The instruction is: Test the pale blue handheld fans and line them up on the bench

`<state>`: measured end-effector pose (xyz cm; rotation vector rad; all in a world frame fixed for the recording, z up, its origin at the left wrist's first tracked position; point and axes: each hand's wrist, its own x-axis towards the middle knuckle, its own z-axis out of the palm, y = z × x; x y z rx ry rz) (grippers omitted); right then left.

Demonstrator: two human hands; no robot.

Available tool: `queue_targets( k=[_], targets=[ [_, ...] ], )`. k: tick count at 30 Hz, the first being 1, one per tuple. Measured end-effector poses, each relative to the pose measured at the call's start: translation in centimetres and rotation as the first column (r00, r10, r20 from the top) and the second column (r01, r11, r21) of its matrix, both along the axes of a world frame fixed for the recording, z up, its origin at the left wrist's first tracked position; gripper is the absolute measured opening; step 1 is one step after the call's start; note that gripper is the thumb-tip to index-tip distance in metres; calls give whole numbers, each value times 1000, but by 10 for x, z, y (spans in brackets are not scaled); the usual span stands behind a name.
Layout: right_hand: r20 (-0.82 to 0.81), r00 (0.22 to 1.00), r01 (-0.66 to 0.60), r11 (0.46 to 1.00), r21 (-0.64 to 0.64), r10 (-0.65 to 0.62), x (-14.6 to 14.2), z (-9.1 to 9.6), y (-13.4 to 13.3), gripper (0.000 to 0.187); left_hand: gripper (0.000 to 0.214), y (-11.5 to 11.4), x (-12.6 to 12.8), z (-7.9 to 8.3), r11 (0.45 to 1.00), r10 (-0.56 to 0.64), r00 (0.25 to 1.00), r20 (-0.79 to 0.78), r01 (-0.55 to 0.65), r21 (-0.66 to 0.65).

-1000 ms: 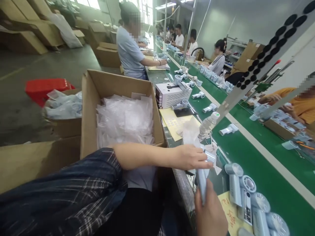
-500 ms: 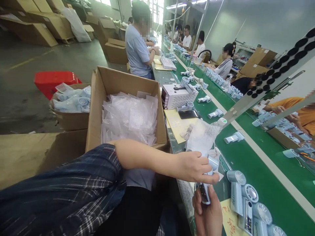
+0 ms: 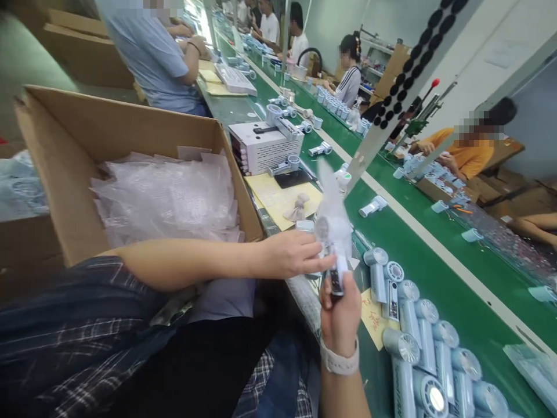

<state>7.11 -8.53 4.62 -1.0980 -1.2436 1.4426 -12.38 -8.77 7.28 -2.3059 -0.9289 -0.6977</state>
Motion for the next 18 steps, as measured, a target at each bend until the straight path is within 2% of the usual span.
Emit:
queue_targets(
  k=[1, 3, 5, 7, 9, 12, 14, 16, 18],
  targets=[
    [139, 990, 2, 995, 98, -15, -3, -1, -3, 45, 30, -4, 6, -3, 999, -28, 999, 34, 29, -38],
    [449, 887, -40, 952, 303, -106, -2, 0, -8, 40, 31, -10, 17, -6, 987, -39, 990, 138, 60, -151],
    [599, 786, -121, 913, 391, -152, 6, 5, -11, 43, 33, -15, 22, -5, 956, -10, 969, 247, 82, -280],
    [559, 828, -210, 906, 368, -35, 17, 12, -10, 48, 34, -17, 22, 2, 907, 18, 921, 389, 150, -394],
    [491, 860, -326, 891, 314, 141, 23, 16, -6, 46, 34, -19, 17, 14, 826, 67, 806, 588, 286, -486],
    [570, 781, -465, 846, 261, 254, 16, 16, 1, 35, 31, -20, 10, 32, 728, 205, 480, 853, 508, -461],
    [635, 722, -533, 806, 257, 275, 5, 17, 6, 32, 29, -18, 6, 36, 700, 255, 323, 911, 588, -405],
    [655, 701, -582, 757, 296, 283, -2, 25, 10, 39, 28, -11, -1, 33, 682, 239, 297, 925, 626, -377],
    [667, 717, -556, 745, 369, 204, 1, 38, 16, 45, 32, -2, -18, 25, 718, 181, 364, 914, 586, -375]
  ],
)
